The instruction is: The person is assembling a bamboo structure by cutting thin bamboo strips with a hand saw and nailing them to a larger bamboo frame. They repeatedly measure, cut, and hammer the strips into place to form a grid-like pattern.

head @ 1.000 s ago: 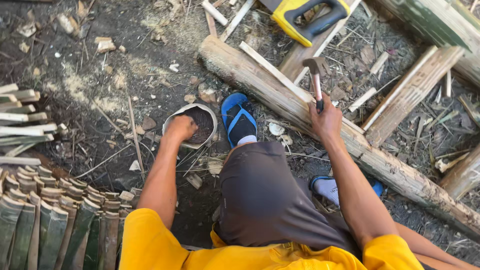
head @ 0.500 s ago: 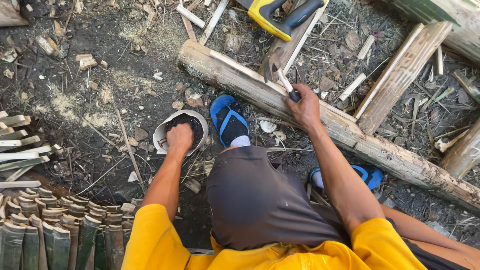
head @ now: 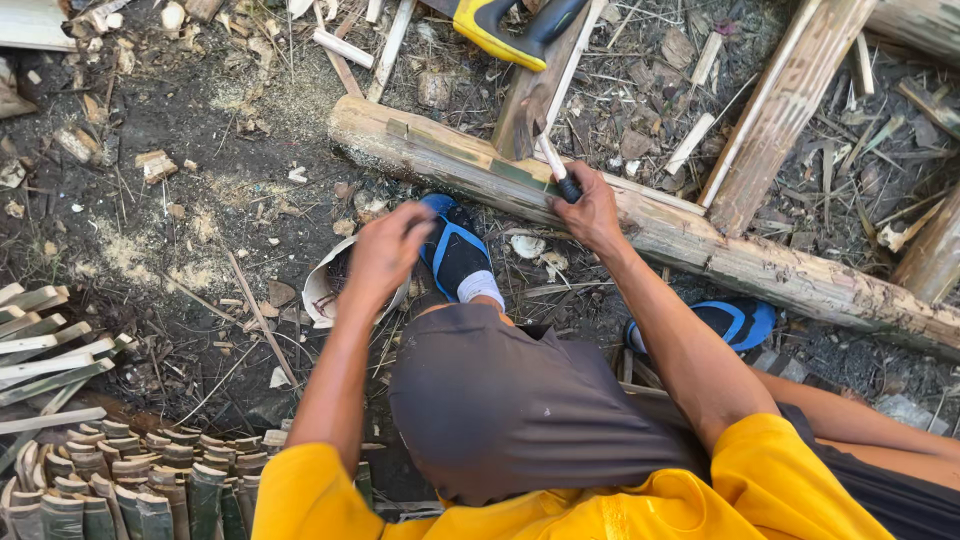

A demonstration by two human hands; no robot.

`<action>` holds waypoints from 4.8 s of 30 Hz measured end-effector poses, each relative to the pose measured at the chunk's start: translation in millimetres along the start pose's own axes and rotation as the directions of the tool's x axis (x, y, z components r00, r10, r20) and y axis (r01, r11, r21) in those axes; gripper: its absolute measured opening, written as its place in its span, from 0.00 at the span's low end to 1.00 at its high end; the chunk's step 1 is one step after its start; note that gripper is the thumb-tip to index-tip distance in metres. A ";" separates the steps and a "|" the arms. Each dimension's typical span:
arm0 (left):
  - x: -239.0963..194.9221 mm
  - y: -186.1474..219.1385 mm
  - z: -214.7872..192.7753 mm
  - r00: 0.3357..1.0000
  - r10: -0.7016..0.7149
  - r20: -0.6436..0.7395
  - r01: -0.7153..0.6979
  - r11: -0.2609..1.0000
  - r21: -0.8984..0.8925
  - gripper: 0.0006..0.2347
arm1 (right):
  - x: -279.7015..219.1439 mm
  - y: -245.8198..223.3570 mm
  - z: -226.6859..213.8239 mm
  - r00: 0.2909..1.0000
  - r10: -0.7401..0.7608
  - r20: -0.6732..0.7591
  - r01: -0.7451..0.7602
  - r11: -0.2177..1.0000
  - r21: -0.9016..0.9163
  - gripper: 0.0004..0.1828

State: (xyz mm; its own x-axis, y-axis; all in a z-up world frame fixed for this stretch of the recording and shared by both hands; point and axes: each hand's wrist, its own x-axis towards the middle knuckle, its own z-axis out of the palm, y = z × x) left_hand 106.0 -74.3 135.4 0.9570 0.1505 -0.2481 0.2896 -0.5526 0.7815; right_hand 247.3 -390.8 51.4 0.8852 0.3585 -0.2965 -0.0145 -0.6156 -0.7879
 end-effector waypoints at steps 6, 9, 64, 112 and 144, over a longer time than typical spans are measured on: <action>100.9 47.6 86.0 0.873 0.484 0.058 -0.476 0.873 -0.109 0.06 | 2.7 -8.8 -1.1 0.988 0.156 -0.006 -0.155 0.983 0.101 0.26; 123.4 39.3 114.0 0.882 0.467 0.065 -0.454 0.878 -0.151 0.05 | 6.2 -2.9 1.1 0.989 0.147 -0.006 -0.144 0.976 0.163 0.28; 93.6 18.4 97.2 0.904 -0.023 -0.426 -0.191 0.872 -0.451 0.09 | 1.5 -97.7 1.7 0.999 -0.033 0.002 0.032 0.954 -0.299 0.25; 1.0 -67.9 -24.0 0.993 -0.060 -0.101 0.043 0.986 -0.161 0.07 | 60.2 -116.0 85.7 0.938 -0.329 0.105 0.342 0.928 -0.146 0.17; 102.9 -64.9 54.6 0.861 0.062 -0.504 -0.093 0.995 -0.037 0.08 | -24.7 -190.9 7.1 0.938 -0.223 0.267 0.282 0.937 -0.207 0.14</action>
State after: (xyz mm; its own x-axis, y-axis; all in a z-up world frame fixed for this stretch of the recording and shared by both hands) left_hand 184.6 -67.7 27.8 0.8521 0.5087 0.1230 0.1997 -0.5333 0.8220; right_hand 224.8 -277.2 205.3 0.7094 0.6604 -0.2463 0.3320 -0.6214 -0.7097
